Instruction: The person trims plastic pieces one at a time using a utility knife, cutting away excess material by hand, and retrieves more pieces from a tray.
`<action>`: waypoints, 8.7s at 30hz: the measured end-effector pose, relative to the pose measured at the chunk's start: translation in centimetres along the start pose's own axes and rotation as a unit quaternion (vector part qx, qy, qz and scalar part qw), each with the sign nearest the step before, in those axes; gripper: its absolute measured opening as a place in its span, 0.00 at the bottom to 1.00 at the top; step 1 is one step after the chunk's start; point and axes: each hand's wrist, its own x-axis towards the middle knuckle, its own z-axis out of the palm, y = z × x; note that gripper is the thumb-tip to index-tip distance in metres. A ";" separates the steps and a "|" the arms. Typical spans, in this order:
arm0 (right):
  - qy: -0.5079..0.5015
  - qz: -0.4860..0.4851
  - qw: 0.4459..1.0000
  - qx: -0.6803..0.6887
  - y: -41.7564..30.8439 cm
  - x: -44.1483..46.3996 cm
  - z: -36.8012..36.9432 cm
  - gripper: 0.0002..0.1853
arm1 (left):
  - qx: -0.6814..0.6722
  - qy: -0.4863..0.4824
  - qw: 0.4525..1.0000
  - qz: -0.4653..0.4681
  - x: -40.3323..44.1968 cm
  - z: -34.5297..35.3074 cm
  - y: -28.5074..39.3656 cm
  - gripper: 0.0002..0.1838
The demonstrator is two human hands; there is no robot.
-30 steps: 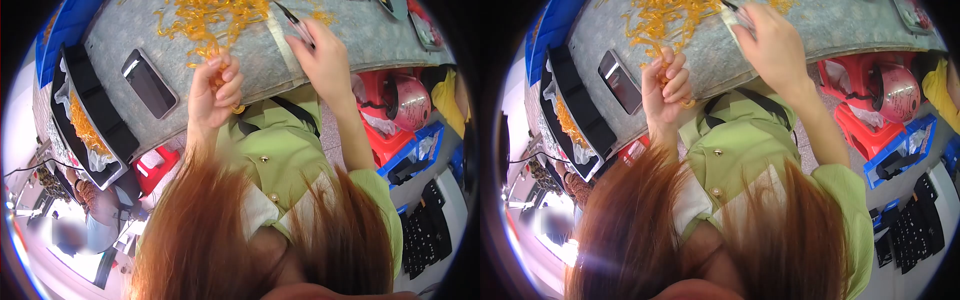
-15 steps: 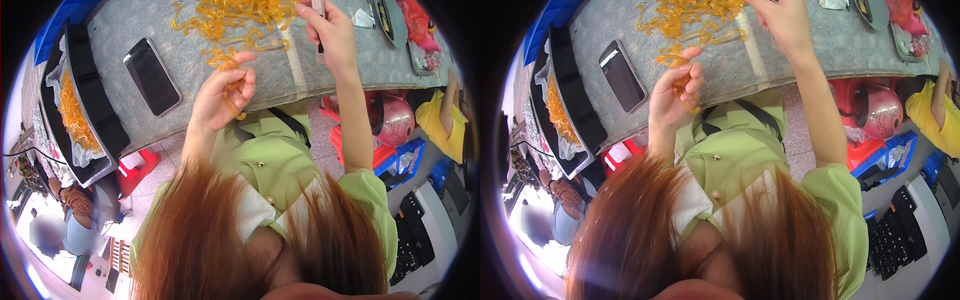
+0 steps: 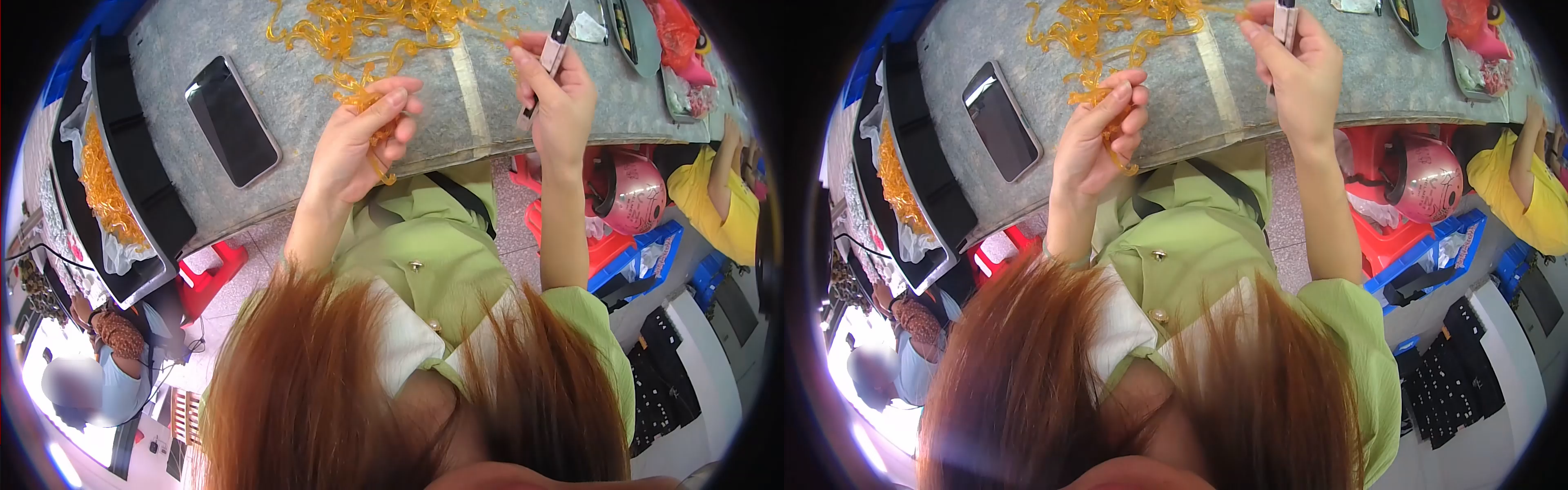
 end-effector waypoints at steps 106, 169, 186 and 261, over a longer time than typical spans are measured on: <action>-0.106 0.115 0.974 -0.163 -0.8 3.1 -2.5 0.10 | -0.069 -0.153 0.985 -0.028 1.1 -1.0 -0.9 0.10; -0.132 -0.079 0.841 -0.518 0.7 -11.0 -1.7 0.25 | 0.690 0.040 0.698 0.187 2.4 3.2 -5.0 0.08; -0.006 -0.057 0.946 -0.318 -0.6 -6.4 -1.5 0.15 | -0.001 -0.066 0.998 0.014 -0.4 0.7 -0.2 0.03; -0.120 -0.054 0.905 -0.404 0.9 -9.6 -2.5 0.17 | 0.677 0.041 0.729 0.088 4.0 3.4 -2.4 0.18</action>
